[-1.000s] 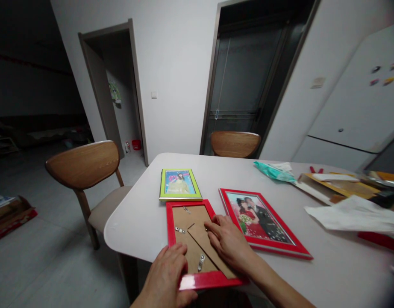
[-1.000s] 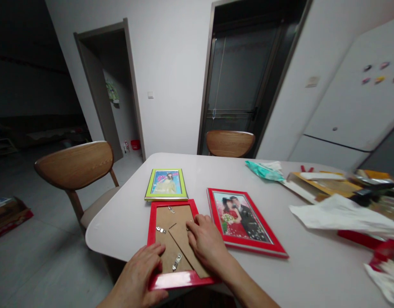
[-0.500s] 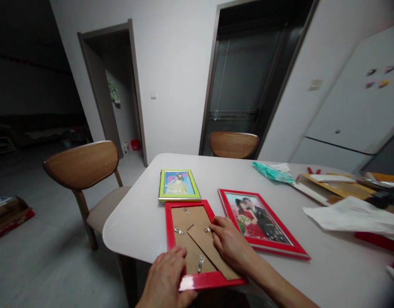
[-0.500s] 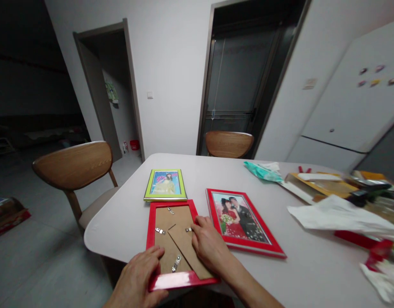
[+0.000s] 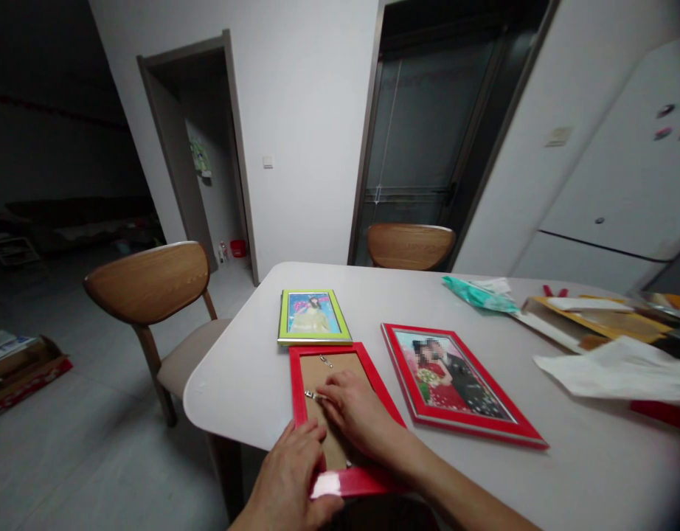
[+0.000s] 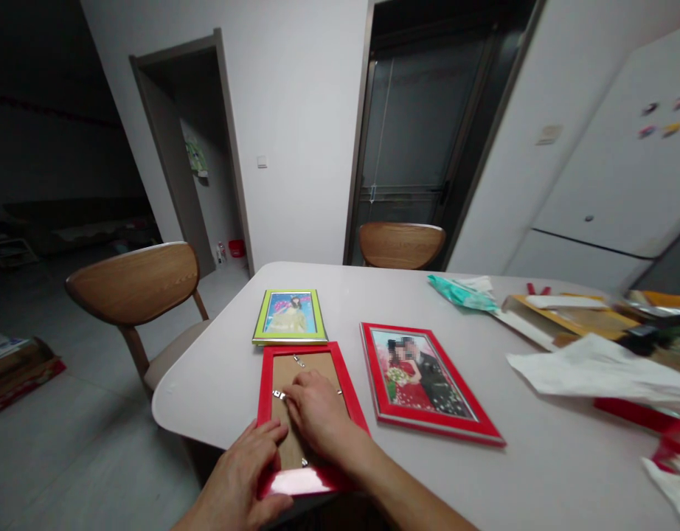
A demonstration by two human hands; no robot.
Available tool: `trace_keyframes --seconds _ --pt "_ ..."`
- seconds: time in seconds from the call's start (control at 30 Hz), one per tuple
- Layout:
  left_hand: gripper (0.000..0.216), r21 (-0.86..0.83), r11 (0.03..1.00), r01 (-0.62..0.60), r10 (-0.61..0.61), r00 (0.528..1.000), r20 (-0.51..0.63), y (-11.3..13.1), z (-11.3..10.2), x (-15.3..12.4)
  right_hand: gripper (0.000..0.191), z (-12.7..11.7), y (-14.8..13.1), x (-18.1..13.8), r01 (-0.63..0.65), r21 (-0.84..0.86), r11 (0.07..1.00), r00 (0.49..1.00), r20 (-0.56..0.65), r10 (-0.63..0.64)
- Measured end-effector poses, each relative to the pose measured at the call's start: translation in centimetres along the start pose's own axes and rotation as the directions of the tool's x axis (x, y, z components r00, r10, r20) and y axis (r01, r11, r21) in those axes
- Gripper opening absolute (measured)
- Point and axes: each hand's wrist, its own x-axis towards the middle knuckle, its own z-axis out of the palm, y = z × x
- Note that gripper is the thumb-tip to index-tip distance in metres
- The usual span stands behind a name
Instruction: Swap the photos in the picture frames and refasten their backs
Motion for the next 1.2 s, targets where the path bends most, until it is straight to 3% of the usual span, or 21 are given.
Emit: trace_keyframes --seconds 0.2,0.43,0.6,0.77,0.9,1.2 --pt "0.03 -0.057 0.998 0.014 -0.014 1.0 0.0 -0.1 -0.2 0.1 0.024 1.4 -0.1 1.1 0.078 -0.056 0.995 0.997 0.033 -0.076" --pt "0.031 -0.079 0.997 0.019 -0.02 1.0 -0.017 -0.3 0.0 -0.1 0.024 0.3 -0.5 0.5 0.085 0.03 0.996 0.995 0.044 -0.087" --pt "0.028 -0.11 0.994 0.002 -0.007 0.999 -0.038 -0.5 0.3 -0.4 0.025 -1.5 0.1 -1.9 0.073 0.211 0.975 0.996 0.043 -0.084" --pt "0.024 -0.126 0.992 0.014 -0.021 0.998 -0.052 -0.7 0.3 -0.4 0.03 -2.2 0.5 -5.3 0.172 0.147 0.974 0.976 0.106 -0.188" --pt "0.022 -0.127 0.992 0.005 -0.013 0.998 -0.062 -0.6 0.2 -0.3 0.03 -2.7 -0.2 -6.1 0.227 0.137 0.964 0.964 0.111 -0.243" --pt "0.021 -0.129 0.992 -0.003 -0.003 0.999 -0.049 -0.5 -0.3 -0.3 0.033 -3.6 -0.8 -6.9 0.213 0.122 0.969 0.956 0.177 -0.233"
